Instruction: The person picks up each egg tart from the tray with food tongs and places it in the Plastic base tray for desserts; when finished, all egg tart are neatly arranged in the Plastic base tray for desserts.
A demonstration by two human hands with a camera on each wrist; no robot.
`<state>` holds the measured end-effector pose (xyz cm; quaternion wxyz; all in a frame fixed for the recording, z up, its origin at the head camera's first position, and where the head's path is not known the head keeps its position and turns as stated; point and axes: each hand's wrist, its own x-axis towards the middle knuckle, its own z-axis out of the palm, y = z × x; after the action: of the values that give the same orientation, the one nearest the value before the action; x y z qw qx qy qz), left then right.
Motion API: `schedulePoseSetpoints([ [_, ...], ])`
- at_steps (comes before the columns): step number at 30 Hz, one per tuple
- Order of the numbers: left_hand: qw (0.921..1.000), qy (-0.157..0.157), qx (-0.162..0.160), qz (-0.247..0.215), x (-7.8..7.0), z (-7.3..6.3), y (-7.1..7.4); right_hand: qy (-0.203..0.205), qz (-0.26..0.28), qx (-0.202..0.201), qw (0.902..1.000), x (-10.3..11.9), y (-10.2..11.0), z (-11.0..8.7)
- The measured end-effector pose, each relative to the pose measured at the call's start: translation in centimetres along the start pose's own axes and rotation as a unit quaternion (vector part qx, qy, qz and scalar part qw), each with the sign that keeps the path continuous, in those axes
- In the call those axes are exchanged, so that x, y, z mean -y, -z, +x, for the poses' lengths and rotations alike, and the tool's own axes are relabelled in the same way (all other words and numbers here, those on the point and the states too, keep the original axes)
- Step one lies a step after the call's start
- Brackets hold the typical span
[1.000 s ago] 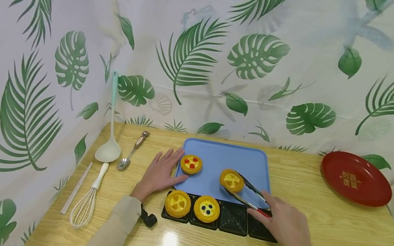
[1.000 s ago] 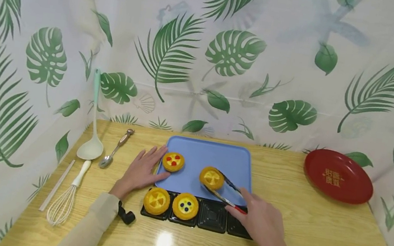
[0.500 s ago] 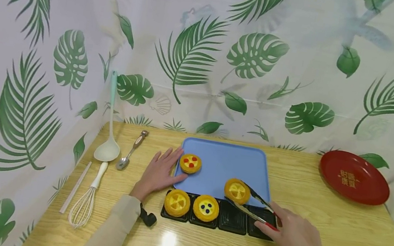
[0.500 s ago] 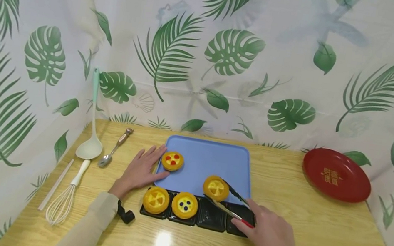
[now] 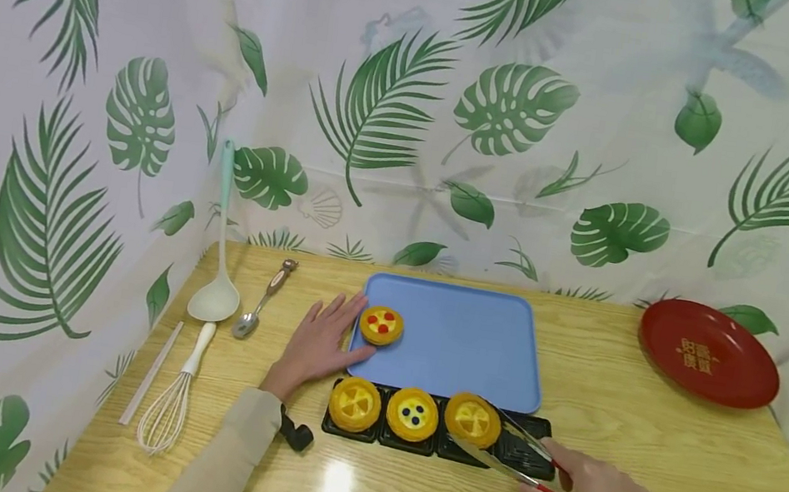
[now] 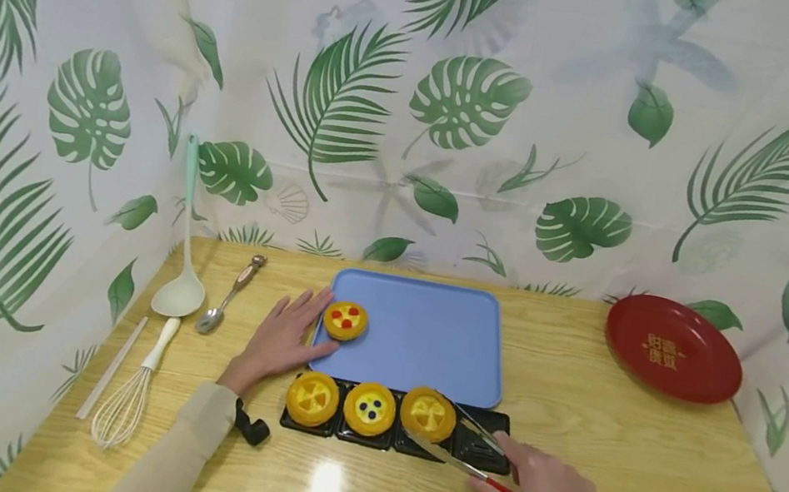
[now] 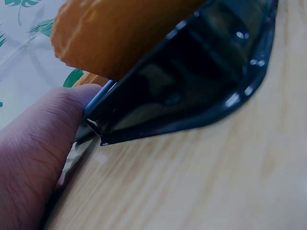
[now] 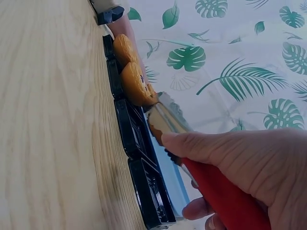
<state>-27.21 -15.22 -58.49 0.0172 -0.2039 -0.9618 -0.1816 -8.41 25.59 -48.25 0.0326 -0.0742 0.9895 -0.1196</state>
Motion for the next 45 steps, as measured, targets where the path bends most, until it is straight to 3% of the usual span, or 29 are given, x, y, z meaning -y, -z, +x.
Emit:
schedulePoseSetpoints([
  [19, 1.0000, -0.005, -0.003, -0.004, -0.1, 0.1, 0.1, -0.020, 0.000, 0.042, 0.9989, 0.1, -0.2, 0.4],
  [29, 1.0000, 0.001, 0.005, -0.005, -0.2, 0.1, 0.1, -0.010, 0.001, 0.029, 0.9995, 0.1, -0.1, 0.3],
  [35, 1.0000, 0.001, 0.004, -0.006, -0.1, 0.1, 0.0, -0.029, 0.024, 0.030, 0.9989, 0.2, 0.4, 0.2],
  [45, 1.0000, -0.001, 0.000, -0.004, 0.0, 0.1, 0.0, -0.033, 0.073, -0.024, 0.9965, 0.7, 1.5, 1.2],
])
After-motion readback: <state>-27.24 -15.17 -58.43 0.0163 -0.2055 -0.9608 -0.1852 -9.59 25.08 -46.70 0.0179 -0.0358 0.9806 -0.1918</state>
